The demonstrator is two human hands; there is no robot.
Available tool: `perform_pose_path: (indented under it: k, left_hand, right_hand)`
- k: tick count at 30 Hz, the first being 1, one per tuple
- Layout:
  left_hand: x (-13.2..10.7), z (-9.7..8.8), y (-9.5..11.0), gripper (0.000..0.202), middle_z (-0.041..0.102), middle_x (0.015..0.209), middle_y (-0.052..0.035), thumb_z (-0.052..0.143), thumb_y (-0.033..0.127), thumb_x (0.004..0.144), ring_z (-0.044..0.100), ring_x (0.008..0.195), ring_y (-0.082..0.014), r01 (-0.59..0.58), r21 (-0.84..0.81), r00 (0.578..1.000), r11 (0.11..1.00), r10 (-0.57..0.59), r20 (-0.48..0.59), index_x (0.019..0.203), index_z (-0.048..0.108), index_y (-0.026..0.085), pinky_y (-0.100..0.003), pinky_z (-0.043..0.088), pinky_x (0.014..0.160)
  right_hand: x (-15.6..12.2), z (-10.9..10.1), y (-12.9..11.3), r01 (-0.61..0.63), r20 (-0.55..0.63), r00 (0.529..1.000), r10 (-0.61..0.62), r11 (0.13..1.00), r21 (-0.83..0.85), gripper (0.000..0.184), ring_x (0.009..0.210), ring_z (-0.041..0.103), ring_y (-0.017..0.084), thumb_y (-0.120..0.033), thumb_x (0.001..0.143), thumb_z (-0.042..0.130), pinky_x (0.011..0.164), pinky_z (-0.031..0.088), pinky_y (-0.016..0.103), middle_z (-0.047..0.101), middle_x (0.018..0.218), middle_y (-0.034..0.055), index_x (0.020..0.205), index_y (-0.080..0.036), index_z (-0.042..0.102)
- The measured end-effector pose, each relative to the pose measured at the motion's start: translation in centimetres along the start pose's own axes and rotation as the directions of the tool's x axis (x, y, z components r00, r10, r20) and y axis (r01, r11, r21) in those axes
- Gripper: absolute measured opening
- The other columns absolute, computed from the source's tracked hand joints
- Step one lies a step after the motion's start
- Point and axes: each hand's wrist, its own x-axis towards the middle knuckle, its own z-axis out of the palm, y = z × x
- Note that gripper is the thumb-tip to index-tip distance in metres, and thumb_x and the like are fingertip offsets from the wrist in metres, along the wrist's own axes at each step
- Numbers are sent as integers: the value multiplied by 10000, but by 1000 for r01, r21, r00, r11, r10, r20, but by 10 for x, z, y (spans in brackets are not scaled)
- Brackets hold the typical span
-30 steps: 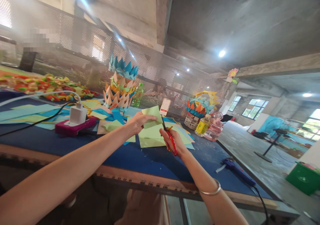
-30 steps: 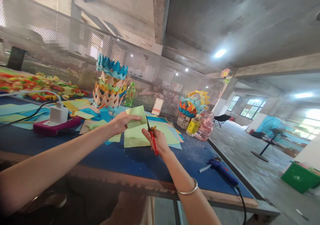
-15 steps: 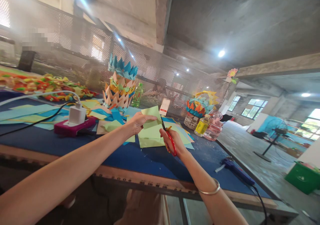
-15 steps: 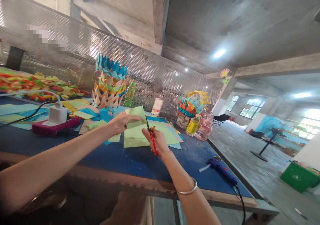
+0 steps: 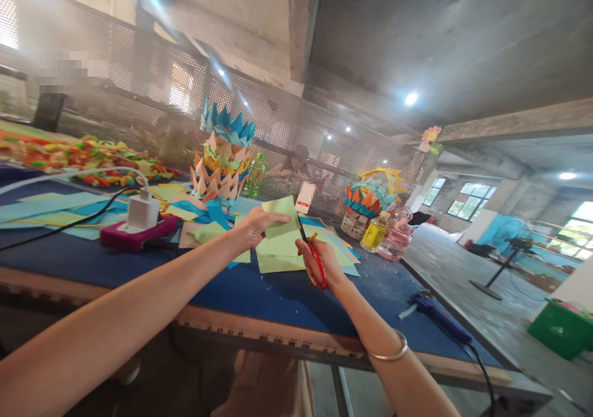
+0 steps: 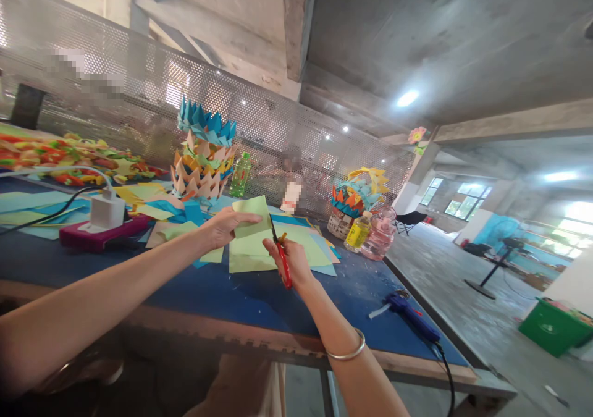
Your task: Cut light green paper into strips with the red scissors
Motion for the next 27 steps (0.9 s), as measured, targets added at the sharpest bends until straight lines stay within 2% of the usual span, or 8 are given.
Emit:
perform_pose_path:
  k: [7,10,13,16,19,21,24,27]
  left_hand:
    - [-1,0,1,210,707,668,-84,763,119,504,650,594,-221,13,-23,1000,1000,-13,22,701,690,123,-338,531,581]
    - [0,-1,0,219,710,691,-88,764,122,510,658,621,-226,18,-26,1000,1000,-17,23,717,693,131,-348,537,604]
    - [3,-3,-2,214,708,706,-96,760,123,517,664,647,-233,21,-21,1000,1000,-21,11,720,693,136,-353,541,616]
    - [5,-4,-3,234,702,720,-104,763,119,511,664,664,-236,31,-30,1000,999,-31,3,733,690,127,-359,544,622]
    - [5,-4,-4,260,700,738,-99,773,119,500,659,675,-228,32,-36,999,999,-32,-7,745,686,120,-349,547,632]
    - [6,-4,-5,280,701,750,-97,784,126,492,657,689,-226,41,-35,999,999,-42,-8,754,686,121,-346,548,644]
    - [7,-5,-6,325,706,767,-101,796,133,487,661,728,-234,55,-38,998,998,-55,1,792,685,127,-347,548,670]
    - [9,-7,-8,355,712,766,-104,809,145,479,664,739,-234,50,-38,999,998,-50,2,810,681,134,-337,546,675]
  right_hand:
    - [-3,5,2,-11,3,1000,11,999,43,498,339,448,127,-659,802,406,400,381,255,459,406,-21,703,-190,542]
    - [0,3,3,-12,-50,999,8,997,-81,507,376,487,148,-645,813,394,434,394,266,495,421,1,690,-183,563]
    - [8,-12,5,-53,-163,987,5,956,-290,473,507,574,186,-609,816,418,520,419,278,583,525,34,673,-189,583]
    - [13,-40,13,-196,-273,960,67,855,-480,372,749,642,242,-534,805,486,650,442,304,677,768,86,860,-195,631]
    - [10,-72,28,-458,-411,881,234,641,-616,365,904,630,306,-423,807,493,694,445,356,674,947,155,1057,-186,610]
    - [6,-88,39,-551,-447,834,324,521,-652,346,929,625,318,-364,808,471,696,449,370,662,980,181,1047,-170,630]
    - [0,-101,53,-575,-385,804,452,431,-695,299,938,623,314,-304,761,522,701,454,368,653,999,190,975,-157,670]
    - [0,-99,57,-508,-333,846,416,441,-740,306,1000,592,307,-266,758,541,759,444,372,628,1065,192,1010,-144,665]
